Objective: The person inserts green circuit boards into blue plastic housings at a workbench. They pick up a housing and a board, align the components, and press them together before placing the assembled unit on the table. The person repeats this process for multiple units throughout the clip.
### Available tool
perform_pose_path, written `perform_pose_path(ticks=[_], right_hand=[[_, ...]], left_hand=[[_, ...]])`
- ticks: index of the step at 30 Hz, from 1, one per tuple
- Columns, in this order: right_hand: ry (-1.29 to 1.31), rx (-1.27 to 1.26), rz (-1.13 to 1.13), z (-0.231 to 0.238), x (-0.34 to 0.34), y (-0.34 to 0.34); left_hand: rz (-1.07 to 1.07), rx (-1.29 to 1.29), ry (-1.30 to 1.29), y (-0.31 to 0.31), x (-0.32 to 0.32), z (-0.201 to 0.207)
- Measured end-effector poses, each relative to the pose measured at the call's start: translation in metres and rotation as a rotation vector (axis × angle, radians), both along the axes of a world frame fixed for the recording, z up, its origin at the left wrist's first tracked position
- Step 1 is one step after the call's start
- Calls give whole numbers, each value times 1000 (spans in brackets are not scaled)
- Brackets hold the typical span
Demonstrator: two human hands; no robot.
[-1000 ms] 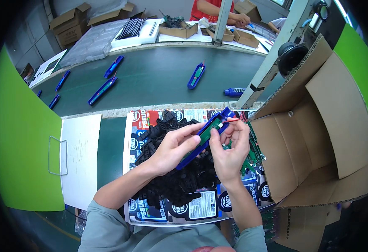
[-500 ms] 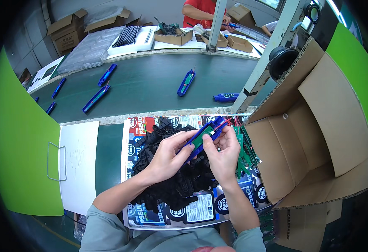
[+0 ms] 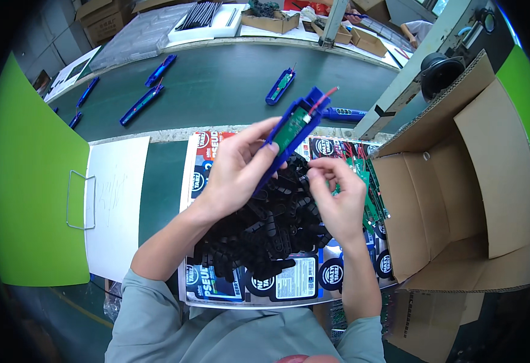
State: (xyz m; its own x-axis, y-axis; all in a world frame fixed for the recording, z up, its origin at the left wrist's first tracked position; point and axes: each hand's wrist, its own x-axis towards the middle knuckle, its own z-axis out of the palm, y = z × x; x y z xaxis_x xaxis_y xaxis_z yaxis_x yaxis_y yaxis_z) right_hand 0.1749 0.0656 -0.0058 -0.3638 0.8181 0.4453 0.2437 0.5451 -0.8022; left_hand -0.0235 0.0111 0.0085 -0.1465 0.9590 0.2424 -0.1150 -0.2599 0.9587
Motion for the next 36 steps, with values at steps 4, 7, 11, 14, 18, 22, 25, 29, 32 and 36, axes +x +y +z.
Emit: perform_pose_path(ticks=[4,7,11,14,18,22,25,29,32,36], right_hand=[[-397,247,321,17,5,-4],[-616,214,445,12,11,-11],[-615,222,425,11,12,-10],[-447,186,403,6,10,-5],[-151,70,250,-17,5,-4],[-47,42,170,-45,-3,-16],[15,76,161,-57,-9,-20],[27,95,163,-56,-10,-20],[24,26,156,-55,-7,-21],[14,10,158,-53,-8,-19]], left_hand=[[39,4,-21,3,-8,5],[58,-35,-72,6,-10,3],[81,-50,-133,11,-12,1],[87,-78,-151,14,-15,-1],[96,-100,-160,19,-19,-5],[177,-100,-118,29,-29,-2],[184,-102,-84,51,-33,4],[141,-177,50,105,-36,4],[138,-197,197,161,-26,0],[140,-215,322,250,-5,-18]])
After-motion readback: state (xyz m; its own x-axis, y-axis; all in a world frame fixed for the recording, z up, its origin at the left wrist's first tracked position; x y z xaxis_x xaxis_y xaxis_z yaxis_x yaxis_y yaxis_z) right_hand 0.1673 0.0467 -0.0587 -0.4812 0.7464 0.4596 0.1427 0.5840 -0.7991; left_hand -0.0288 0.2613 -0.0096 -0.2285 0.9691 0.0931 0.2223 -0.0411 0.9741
